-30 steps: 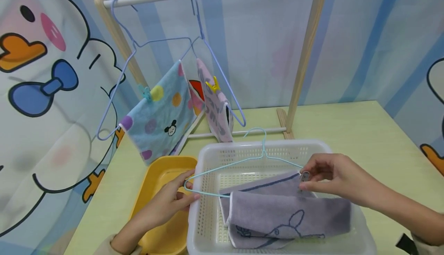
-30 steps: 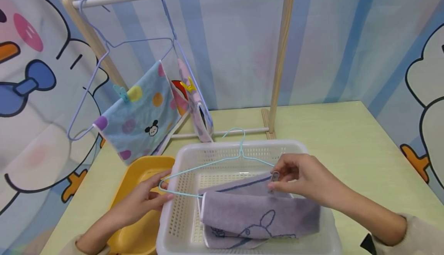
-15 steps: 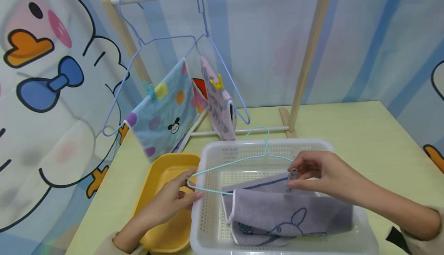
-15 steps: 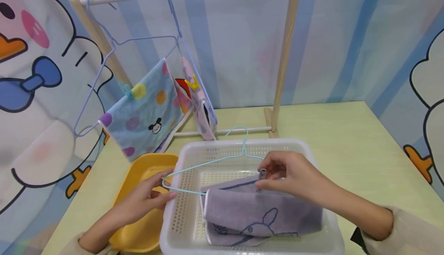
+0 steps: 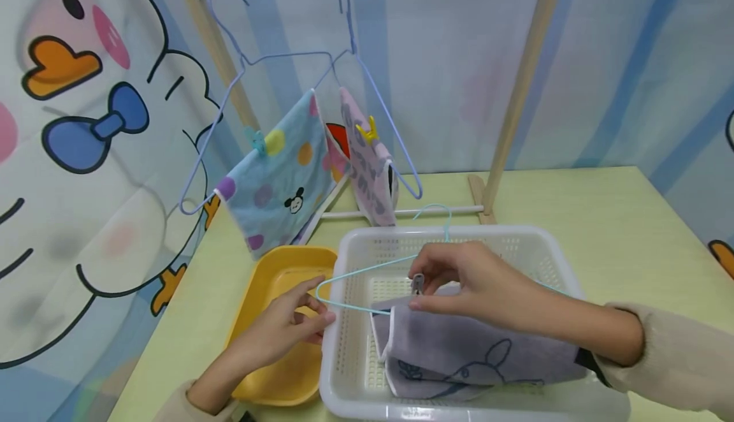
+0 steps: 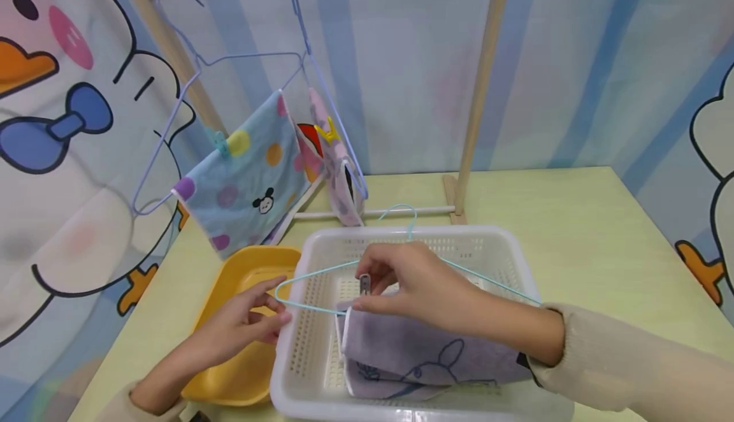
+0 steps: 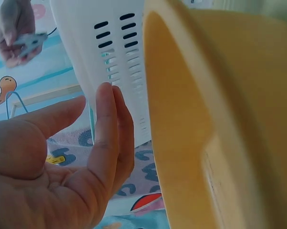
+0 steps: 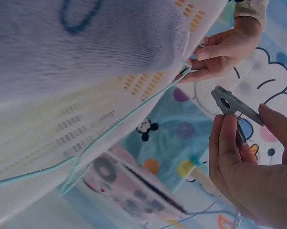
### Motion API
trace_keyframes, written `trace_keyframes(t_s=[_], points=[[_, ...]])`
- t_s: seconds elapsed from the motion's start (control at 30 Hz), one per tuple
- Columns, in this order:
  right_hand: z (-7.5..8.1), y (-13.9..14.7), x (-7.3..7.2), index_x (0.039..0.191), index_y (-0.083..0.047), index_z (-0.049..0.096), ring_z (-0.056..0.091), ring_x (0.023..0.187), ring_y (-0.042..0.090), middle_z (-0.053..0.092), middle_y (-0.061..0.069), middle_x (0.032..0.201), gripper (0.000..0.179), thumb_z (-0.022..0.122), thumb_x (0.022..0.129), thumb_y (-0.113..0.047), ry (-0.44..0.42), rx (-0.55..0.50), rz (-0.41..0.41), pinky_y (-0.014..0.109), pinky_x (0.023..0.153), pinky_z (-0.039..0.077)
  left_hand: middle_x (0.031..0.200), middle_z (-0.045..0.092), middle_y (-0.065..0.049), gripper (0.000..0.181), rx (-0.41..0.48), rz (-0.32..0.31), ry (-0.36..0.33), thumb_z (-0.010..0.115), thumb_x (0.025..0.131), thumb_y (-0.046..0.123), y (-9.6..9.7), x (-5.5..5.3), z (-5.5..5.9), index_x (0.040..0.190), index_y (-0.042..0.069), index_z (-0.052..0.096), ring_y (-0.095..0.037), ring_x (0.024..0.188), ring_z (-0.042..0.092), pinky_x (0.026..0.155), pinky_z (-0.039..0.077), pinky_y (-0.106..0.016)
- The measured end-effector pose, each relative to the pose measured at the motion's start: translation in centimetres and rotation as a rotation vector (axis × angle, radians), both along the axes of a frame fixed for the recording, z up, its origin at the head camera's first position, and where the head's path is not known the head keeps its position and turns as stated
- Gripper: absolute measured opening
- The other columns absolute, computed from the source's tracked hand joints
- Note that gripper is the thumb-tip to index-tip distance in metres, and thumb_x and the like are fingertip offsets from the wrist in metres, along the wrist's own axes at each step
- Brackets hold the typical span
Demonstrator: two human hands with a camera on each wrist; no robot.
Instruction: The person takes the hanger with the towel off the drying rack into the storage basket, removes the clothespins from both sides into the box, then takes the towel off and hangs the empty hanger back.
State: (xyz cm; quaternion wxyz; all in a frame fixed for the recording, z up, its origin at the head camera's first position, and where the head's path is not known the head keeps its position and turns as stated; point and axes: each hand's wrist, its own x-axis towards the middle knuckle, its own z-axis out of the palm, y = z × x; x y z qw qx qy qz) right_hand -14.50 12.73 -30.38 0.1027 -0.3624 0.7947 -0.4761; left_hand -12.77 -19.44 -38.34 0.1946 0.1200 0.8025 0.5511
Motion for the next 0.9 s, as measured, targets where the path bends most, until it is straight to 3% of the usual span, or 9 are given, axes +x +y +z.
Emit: trace_keyframes(t_s=[0.2,0.37,0.57,0.67,0.9], points=[[0.6,-3.6,-1.0,0.105,-0.009,0.065,0.068,0.091,0.008,0.068,-0.004,0.099,0.023,0.079,0.087,-0.014,0.202,0.077,0.011,0.025,0.081,0.055,0.107,0.058,-0.018,0.073,-0.012,0.007,-0.004,0.066,0.098,0.019,0.3,-0.1,-0.3,0.154,-0.003,0.024,-0.026,0.081,0.070,0.072,0.060,-0.042],[1.0,-7.0,-2.1,0.106,-0.006,0.063,0.067,0.092,0.012,0.067,0.000,0.101,0.024,0.078,0.088,-0.010,0.246,0.110,0.032,0.021,0.082,0.053,0.106,0.059,-0.018,0.073,-0.013,0.006,-0.001,0.066,0.099,0.018,0.3,-0.2,-0.4,0.154,-0.003,0.023,-0.026,0.077,0.069,0.069,0.060,-0.041],[0.7,-10.6,-3.2,0.100,-0.004,0.060,0.058,0.085,0.016,0.062,0.003,0.094,0.022,0.078,0.088,-0.009,0.397,0.152,0.051,0.022,0.076,0.049,0.107,0.058,-0.017,0.075,-0.002,0.002,-0.030,0.065,0.099,0.020,0.1,0.0,-0.4,0.155,-0.002,0.021,-0.026,0.076,0.068,0.068,0.060,-0.040],[0.5,-11.9,-3.5,0.101,-0.003,0.060,0.054,0.081,0.017,0.060,0.003,0.090,0.021,0.076,0.089,-0.008,0.402,0.173,0.056,0.022,0.073,0.047,0.107,0.057,-0.018,0.076,0.010,0.007,-0.045,0.065,0.099,0.020,0.2,0.0,-0.5,0.155,-0.005,0.019,-0.026,0.076,0.068,0.068,0.060,-0.039],[0.4,-14.2,-4.3,0.107,-0.001,0.061,0.054,0.079,0.015,0.061,0.005,0.090,0.022,0.073,0.092,-0.011,0.328,0.290,0.056,0.020,0.068,0.046,0.108,0.058,-0.020,0.073,0.010,-0.017,-0.037,0.063,0.100,0.018,0.1,-0.1,-0.3,0.155,-0.003,0.019,-0.027,0.078,0.069,0.068,0.060,-0.038]])
